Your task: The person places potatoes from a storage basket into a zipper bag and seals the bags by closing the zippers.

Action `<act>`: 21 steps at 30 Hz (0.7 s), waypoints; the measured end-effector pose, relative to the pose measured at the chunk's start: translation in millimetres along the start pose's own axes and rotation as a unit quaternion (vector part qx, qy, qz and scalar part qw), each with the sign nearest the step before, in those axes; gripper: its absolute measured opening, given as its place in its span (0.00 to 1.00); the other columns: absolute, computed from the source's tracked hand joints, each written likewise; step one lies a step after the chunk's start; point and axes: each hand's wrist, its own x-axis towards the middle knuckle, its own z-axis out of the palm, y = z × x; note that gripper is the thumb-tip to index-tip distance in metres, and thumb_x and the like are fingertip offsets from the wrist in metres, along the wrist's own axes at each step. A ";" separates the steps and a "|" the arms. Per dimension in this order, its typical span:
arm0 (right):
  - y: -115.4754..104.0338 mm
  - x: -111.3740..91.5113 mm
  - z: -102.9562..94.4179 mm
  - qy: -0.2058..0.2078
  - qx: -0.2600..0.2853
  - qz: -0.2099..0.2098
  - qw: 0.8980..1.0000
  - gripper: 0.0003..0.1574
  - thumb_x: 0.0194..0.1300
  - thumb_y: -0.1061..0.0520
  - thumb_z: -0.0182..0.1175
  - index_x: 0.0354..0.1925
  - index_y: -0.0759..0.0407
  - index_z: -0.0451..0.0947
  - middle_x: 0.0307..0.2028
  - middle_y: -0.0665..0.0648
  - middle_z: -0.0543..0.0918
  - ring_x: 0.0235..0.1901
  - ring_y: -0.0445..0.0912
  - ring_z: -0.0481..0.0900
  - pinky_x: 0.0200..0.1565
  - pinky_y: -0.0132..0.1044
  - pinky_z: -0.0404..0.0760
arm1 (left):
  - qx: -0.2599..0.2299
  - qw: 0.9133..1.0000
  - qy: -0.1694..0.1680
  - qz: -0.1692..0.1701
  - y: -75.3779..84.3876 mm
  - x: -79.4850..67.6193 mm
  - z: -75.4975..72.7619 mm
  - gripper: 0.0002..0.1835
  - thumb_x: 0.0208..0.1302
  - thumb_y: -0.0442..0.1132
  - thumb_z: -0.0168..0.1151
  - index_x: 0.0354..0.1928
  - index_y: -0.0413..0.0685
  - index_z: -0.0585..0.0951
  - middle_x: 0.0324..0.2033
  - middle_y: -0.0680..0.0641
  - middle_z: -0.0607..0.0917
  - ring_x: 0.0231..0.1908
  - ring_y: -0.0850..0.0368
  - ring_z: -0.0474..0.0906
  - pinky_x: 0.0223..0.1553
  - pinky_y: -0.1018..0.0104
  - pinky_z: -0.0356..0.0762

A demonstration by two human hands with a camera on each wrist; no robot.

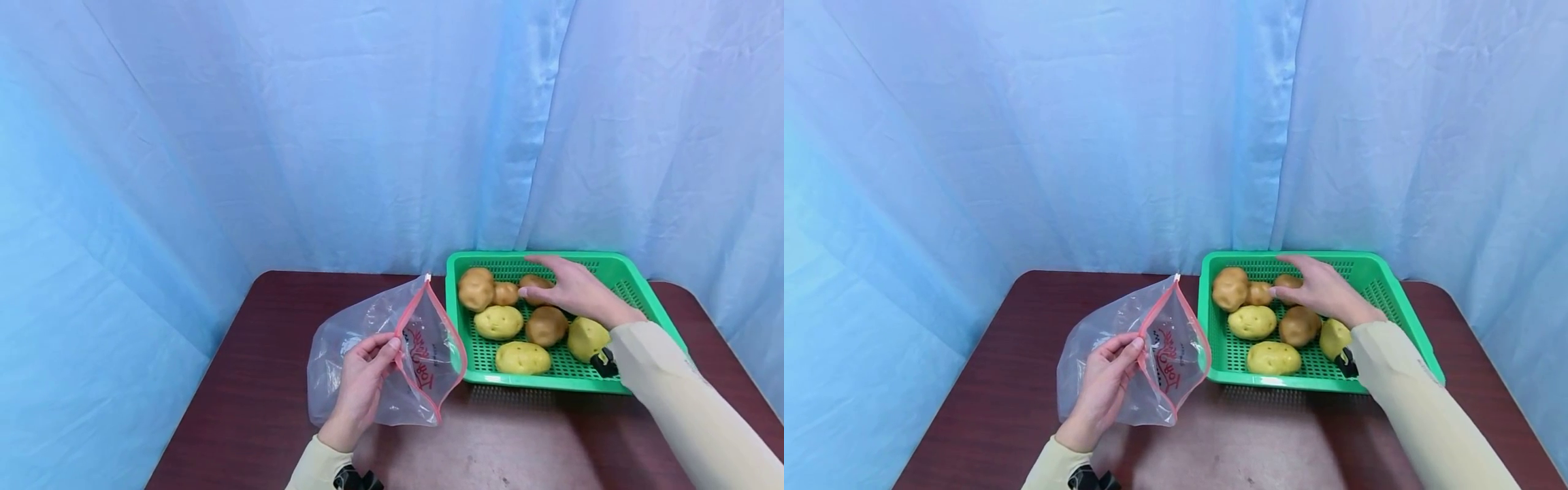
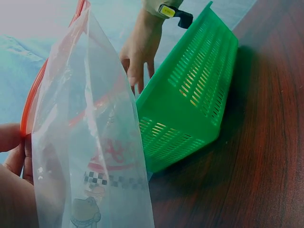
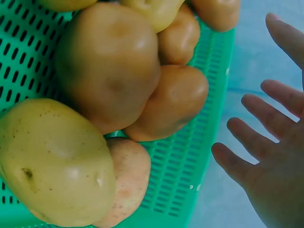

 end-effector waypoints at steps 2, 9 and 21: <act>3.3 3.1 2.0 -0.009 0.002 0.005 1.000 0.54 0.70 0.33 0.63 0.78 0.60 0.59 0.75 0.71 0.62 0.71 0.71 0.61 0.62 0.72 0.66 | -0.004 1.000 0.000 0.001 0.3 -0.7 -0.7 0.08 0.69 0.32 0.68 0.46 0.35 0.85 0.31 0.49 0.84 0.31 0.61 0.81 0.38 0.70 0.82; 16.1 10.0 8.9 -0.025 0.001 0.026 0.999 0.52 0.71 0.35 0.64 0.77 0.64 0.60 0.73 0.73 0.64 0.69 0.72 0.63 0.62 0.72 0.67 | -0.014 1.000 -0.008 0.004 1.0 -3.0 0.3 0.07 0.70 0.32 0.67 0.45 0.35 0.85 0.31 0.49 0.84 0.31 0.61 0.81 0.38 0.70 0.82; 33.4 7.0 22.3 -0.033 -0.020 0.022 0.999 0.45 0.71 0.49 0.67 0.73 0.73 0.62 0.67 0.79 0.68 0.62 0.73 0.70 0.56 0.68 0.73 | -0.019 1.000 -0.014 0.002 0.3 -5.6 0.9 0.06 0.70 0.32 0.67 0.45 0.36 0.85 0.31 0.49 0.84 0.30 0.61 0.81 0.38 0.70 0.82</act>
